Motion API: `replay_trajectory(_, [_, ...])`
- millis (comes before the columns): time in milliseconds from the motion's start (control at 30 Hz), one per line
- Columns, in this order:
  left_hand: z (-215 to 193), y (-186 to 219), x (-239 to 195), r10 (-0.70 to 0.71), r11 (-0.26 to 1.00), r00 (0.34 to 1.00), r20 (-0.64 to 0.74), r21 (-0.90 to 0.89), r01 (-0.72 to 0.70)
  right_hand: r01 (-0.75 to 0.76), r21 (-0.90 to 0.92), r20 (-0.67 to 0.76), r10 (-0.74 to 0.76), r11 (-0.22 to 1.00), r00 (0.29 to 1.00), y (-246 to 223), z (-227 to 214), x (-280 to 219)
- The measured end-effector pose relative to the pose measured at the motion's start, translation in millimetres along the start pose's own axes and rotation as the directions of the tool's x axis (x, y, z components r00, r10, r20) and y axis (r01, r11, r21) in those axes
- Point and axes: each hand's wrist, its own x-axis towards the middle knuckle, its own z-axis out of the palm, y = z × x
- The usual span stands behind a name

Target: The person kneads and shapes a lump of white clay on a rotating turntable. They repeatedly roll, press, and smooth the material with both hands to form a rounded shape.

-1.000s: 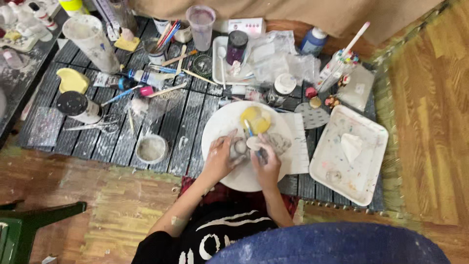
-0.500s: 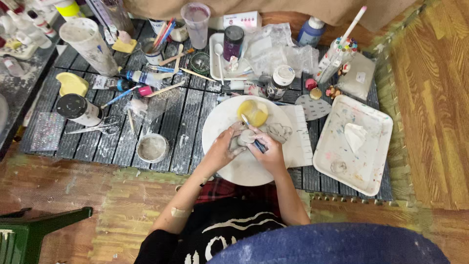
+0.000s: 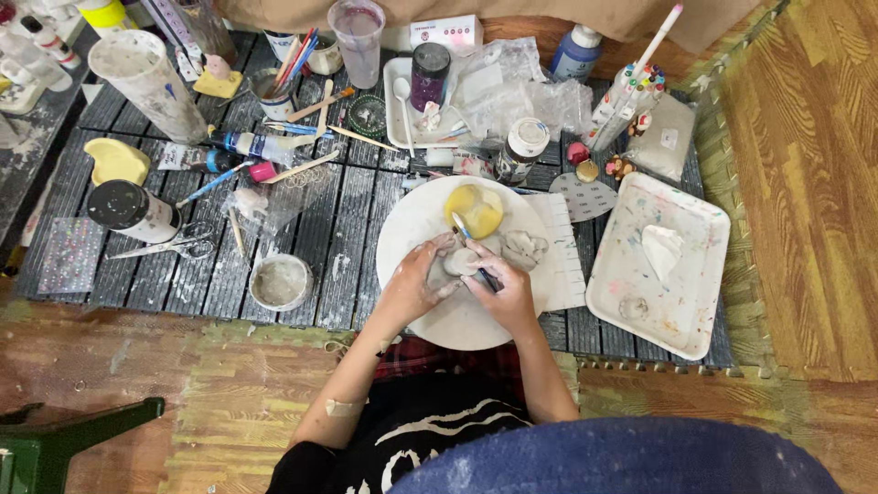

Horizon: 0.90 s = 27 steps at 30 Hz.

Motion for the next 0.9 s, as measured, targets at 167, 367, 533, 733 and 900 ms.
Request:
replay_trajectory(167, [-0.3, 2.8, -0.6, -0.048, 0.999, 0.999, -0.002, 0.014, 0.048, 0.037, 0.084, -0.017, -0.036, 0.996, 0.999, 13.7, 1.6, -0.5])
replay_trajectory(367, [-0.2, 1.2, -0.3, -0.007, 0.999, 0.999, -0.05, -0.032, 0.005, -0.051, 0.159, -0.028, 0.056, 0.986, 0.998, 23.6, 1.7, -3.2])
replay_trajectory(533, [-4.6, 5.3, 4.9, -0.184, 0.983, 0.983, -0.001, 0.007, 0.184, -0.131, 0.162, -0.021, 0.136, 0.978, 0.99, 12.4, 2.4, -0.3])
replay_trajectory(733, [-7.4, 2.6, 6.4, -0.163, 0.985, 0.987, 0.013, -0.061, 0.163, -0.108, 0.038, -0.003, 0.108, 0.993, 0.994, 1.7, 3.1, 1.8])
replay_trajectory(900, [-9.5, 2.7, 4.9, -0.108, 0.994, 0.994, -0.002, -0.037, 0.108, -0.054, -0.042, 0.011, 0.054, 0.998, 0.998, -6.7, 3.7, 8.2])
